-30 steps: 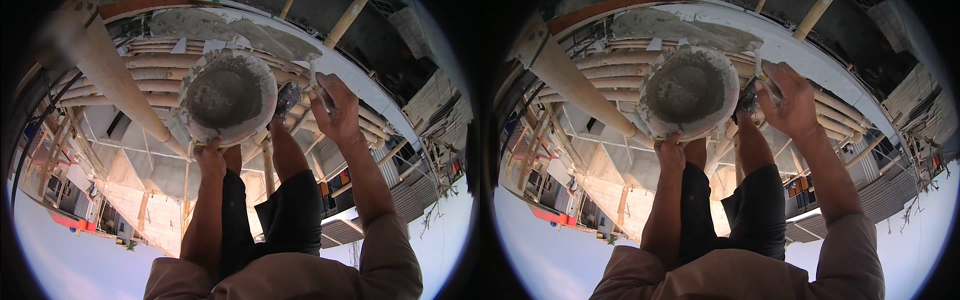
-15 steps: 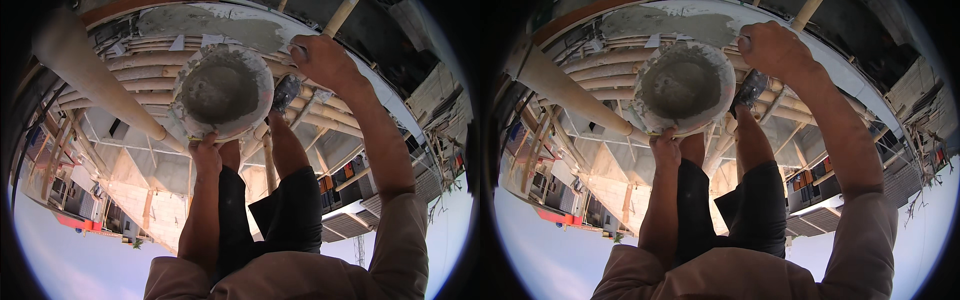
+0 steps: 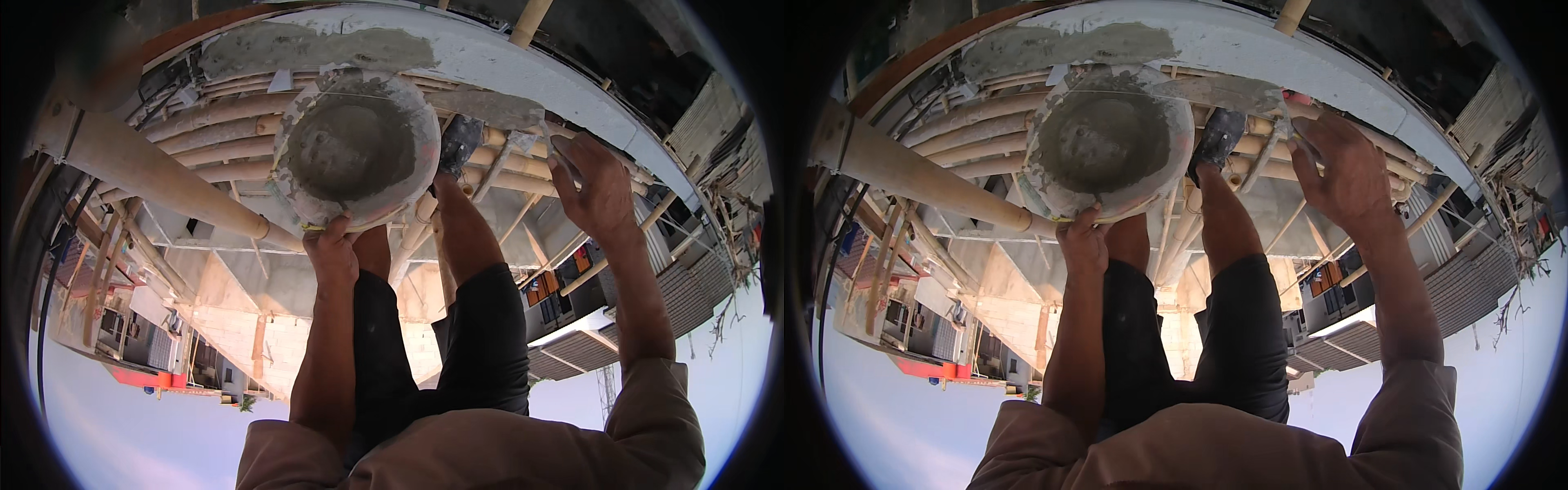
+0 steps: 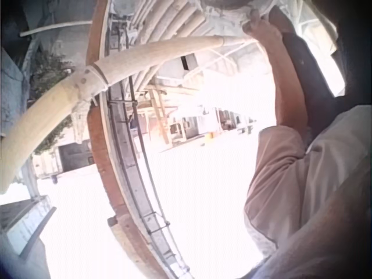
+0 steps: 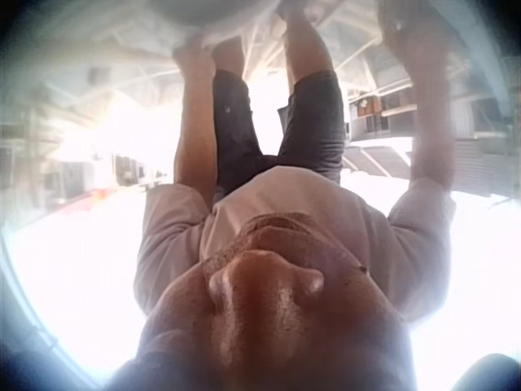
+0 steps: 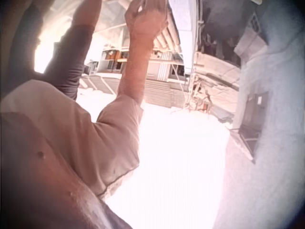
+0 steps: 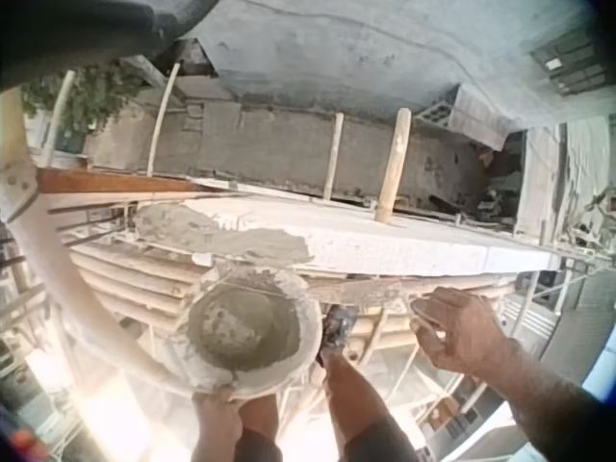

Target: The person applies mortar to a curved ledge using a trowel and places white foam blocks onto the mortared surface while working on a bamboo scaffold.

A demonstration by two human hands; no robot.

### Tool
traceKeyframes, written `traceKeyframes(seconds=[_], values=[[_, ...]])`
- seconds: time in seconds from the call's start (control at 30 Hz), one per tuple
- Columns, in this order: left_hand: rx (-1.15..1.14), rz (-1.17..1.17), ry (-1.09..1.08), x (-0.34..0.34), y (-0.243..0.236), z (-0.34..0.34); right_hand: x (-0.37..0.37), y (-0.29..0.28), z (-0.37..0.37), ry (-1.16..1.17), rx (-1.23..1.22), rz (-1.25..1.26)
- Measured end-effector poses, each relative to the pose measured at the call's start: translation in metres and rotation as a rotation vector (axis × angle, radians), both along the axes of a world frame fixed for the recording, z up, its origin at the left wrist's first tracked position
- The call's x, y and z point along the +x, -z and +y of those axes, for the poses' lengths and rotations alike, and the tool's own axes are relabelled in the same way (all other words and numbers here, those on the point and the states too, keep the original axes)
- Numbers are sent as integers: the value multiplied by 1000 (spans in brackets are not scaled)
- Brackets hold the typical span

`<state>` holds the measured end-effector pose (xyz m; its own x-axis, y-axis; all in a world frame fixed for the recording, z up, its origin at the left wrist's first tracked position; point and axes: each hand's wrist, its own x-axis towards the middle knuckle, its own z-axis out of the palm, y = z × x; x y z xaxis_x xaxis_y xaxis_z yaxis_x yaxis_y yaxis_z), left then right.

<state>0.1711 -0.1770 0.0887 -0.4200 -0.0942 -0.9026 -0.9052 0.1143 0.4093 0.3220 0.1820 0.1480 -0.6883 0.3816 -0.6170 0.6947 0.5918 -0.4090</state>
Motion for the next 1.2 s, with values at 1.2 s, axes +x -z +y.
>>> traceKeyframes(seconds=[1.2], values=[[-25, -37, 182, 10, -1, -8, 17, 54, -11, 128, 328, 484]])
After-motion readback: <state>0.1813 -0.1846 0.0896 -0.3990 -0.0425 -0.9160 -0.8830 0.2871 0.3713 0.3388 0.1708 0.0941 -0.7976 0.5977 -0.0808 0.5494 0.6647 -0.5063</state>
